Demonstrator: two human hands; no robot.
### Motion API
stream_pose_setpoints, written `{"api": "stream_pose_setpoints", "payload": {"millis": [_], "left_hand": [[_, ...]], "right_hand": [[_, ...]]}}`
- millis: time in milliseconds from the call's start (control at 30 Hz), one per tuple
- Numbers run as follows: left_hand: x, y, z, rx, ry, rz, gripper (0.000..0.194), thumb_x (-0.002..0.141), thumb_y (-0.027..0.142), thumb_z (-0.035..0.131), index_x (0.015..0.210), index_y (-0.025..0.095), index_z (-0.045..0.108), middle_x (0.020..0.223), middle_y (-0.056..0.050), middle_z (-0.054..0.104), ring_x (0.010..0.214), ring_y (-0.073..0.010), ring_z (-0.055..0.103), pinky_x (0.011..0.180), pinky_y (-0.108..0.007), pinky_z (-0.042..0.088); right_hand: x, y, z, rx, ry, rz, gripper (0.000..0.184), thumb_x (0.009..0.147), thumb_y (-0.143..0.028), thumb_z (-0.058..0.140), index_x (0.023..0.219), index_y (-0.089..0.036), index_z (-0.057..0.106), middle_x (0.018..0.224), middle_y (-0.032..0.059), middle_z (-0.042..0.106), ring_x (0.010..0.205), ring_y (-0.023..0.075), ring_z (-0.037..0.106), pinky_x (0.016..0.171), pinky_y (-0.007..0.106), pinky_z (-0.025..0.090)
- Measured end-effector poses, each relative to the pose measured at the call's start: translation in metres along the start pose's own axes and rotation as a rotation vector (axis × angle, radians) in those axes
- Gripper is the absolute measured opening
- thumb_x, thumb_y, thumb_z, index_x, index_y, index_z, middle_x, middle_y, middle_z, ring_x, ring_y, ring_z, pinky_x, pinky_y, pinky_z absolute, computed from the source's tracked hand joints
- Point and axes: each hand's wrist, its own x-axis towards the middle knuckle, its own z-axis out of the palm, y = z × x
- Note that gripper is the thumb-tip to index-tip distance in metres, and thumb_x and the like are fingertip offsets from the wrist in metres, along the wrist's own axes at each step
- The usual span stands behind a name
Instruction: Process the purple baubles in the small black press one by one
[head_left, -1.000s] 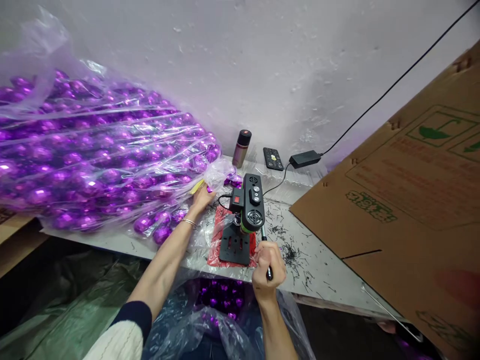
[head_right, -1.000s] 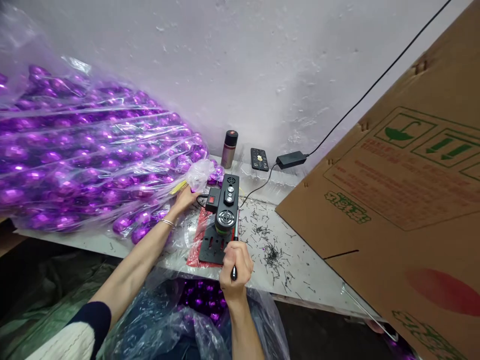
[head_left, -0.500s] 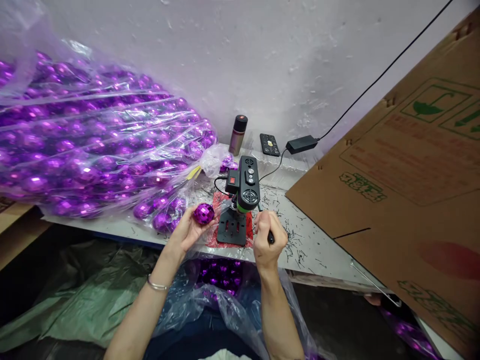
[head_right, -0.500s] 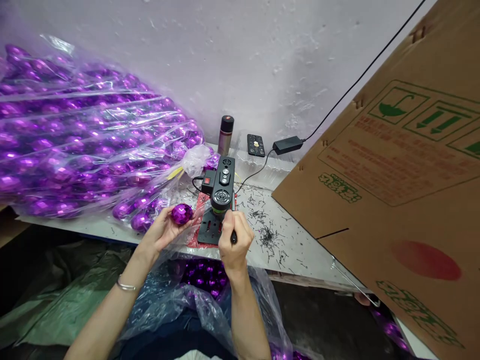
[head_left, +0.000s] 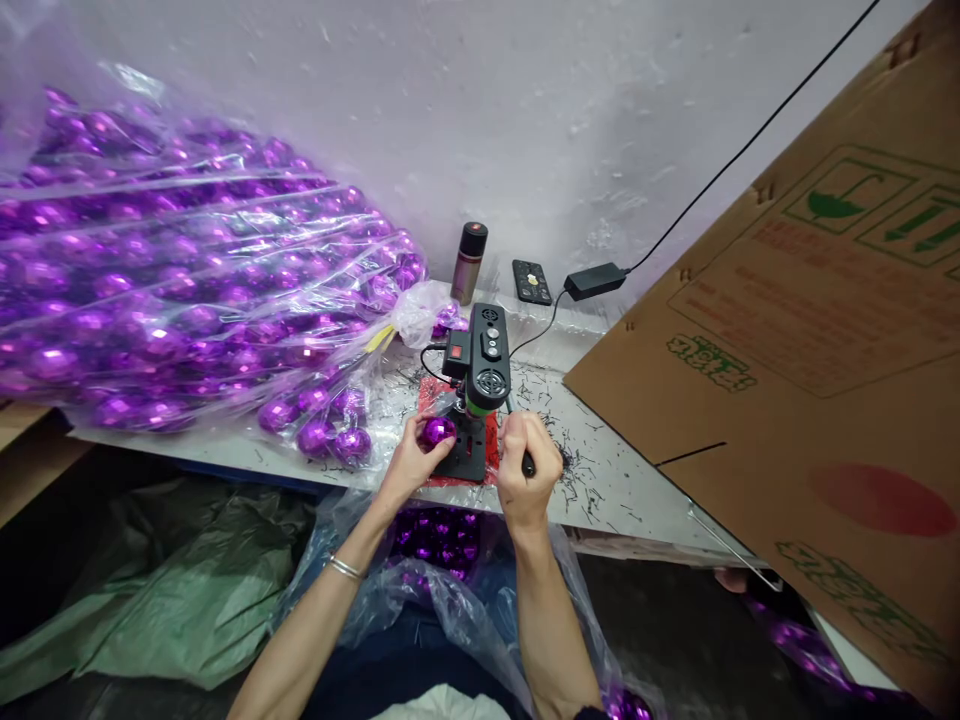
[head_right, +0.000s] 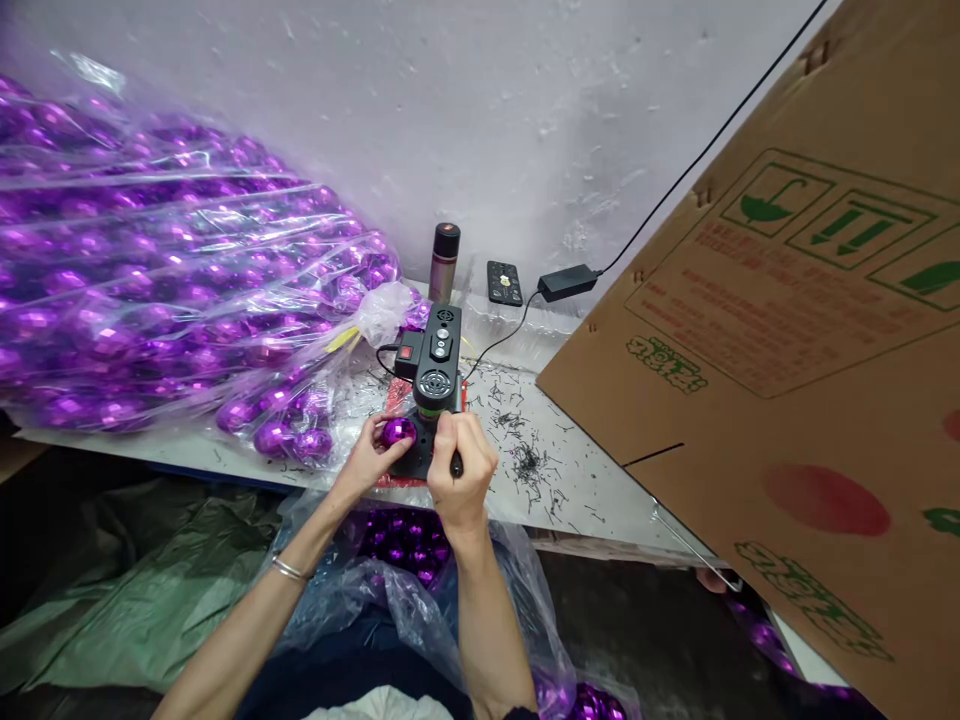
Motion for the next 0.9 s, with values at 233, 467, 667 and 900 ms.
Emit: {"api": "stream_pose_setpoints", "payload": {"millis": [233, 467, 667, 900], "left_hand": [[0.007, -0.013, 0.007, 0.509, -0.133, 0.375, 0.057, 0.083, 0.036, 0.077, 0.134, 0.02, 0.06, 0.134, -0.014, 0.068, 0.129, -0.0326, 0.063, 0.112, -0.052, 0.049], [0.005, -0.007, 0.007, 0.496, -0.134, 0.315, 0.058, 0.079, 0.037, 0.082, 0.13, 0.018, 0.063, 0.129, -0.016, 0.07, 0.127, -0.0362, 0.064, 0.112, -0.053, 0.048], [0.008, -0.005, 0.005, 0.216, -0.008, 0.18, 0.06, 0.069, 0.037, 0.09, 0.122, 0.024, 0.066, 0.132, -0.012, 0.069, 0.133, -0.035, 0.059, 0.12, -0.051, 0.039], [0.027, -0.003, -0.007, -0.113, -0.121, -0.06, 0.051, 0.077, 0.04, 0.082, 0.117, 0.018, 0.062, 0.117, -0.011, 0.075, 0.118, -0.0253, 0.068, 0.112, -0.042, 0.045]], "right_hand": [[-0.003, 0.001, -0.001, -0.001, -0.003, -0.009, 0.033, 0.103, -0.02, 0.044, 0.07, -0.022, 0.047, 0.067, -0.0028, 0.049, 0.063, 0.0102, 0.048, 0.061, 0.027, 0.038], [-0.005, 0.003, -0.001, 0.004, 0.002, -0.029, 0.031, 0.102, -0.015, 0.045, 0.071, -0.022, 0.049, 0.068, -0.0027, 0.052, 0.065, 0.0104, 0.051, 0.062, 0.027, 0.04], [-0.007, 0.004, -0.001, -0.009, -0.002, -0.04, 0.029, 0.101, -0.014, 0.044, 0.073, -0.022, 0.051, 0.069, -0.0024, 0.053, 0.065, 0.0113, 0.052, 0.062, 0.027, 0.041], [-0.009, 0.006, 0.0, 0.0, 0.003, -0.044, 0.028, 0.101, -0.013, 0.045, 0.074, -0.022, 0.048, 0.069, -0.003, 0.051, 0.065, 0.0106, 0.051, 0.062, 0.027, 0.039]]}}
